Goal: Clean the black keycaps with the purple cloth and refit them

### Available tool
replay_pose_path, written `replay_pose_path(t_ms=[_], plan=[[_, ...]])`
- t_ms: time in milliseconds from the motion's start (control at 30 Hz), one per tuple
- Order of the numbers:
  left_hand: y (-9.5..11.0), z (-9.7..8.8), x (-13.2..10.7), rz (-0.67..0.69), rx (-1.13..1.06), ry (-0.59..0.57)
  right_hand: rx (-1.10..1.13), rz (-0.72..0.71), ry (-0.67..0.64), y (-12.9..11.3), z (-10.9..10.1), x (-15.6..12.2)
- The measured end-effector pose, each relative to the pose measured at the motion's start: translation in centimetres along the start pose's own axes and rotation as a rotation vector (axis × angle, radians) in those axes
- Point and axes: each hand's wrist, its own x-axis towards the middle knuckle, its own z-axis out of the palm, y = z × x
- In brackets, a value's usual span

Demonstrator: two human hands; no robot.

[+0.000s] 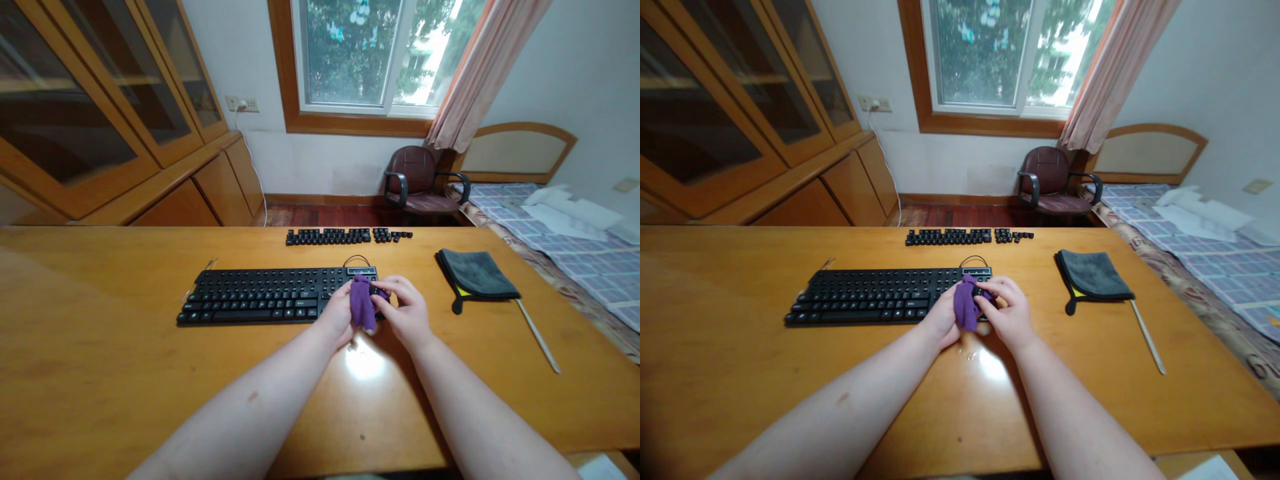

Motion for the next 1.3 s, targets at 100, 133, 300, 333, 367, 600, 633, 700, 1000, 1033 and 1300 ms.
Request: replay_pose_path(t_ms=[100,133,300,333,367,600,633,700,1000,1033,1300], plan=[[-0.2,0.2,-0.5,0.027,0.096,-0.021,0.098,0.066,0.125,0.6,0.0,-0.1],[-0.3,0.2,-0.6,0.051,0.181,-0.039,0.138,0.111,0.193,0.7,0.0,-0.1],[-1.0,-0.3,-2.1,0.369,1.003,-0.304,0.256,0.371,0.405,1.3,-0.1,0.7],[-1.0,-0.4,-2.4,0.445,1.172,-0.395,0.254,0.401,0.394,1.3,0.0,0.9],[-1.0,-0.4,-2.7,0.512,1.323,-0.476,0.248,0.418,0.375,1.4,0.0,1.0],[-1.0,-0.4,-2.7,0.663,1.849,-0.613,0.047,0.38,0.18,2.8,0.7,1.0],[-1.0,-0.5,-2.6,0.66,1.862,-0.629,-0.03,0.37,0.136,3.0,0.7,1.0],[-1.1,-0.6,-2.3,0.656,1.861,-0.669,-0.157,0.324,0.05,3.1,0.7,1.0],[-1.1,-0.8,-1.6,0.615,1.75,-0.748,-0.33,0.118,-0.115,3.3,1.2,1.3],[-1.2,-0.7,-1.6,0.613,1.749,-0.746,-0.343,0.115,-0.123,3.4,1.3,1.3],[-1.1,-0.7,-1.7,0.599,1.754,-0.746,-0.378,0.117,-0.155,3.8,1.4,1.2]])
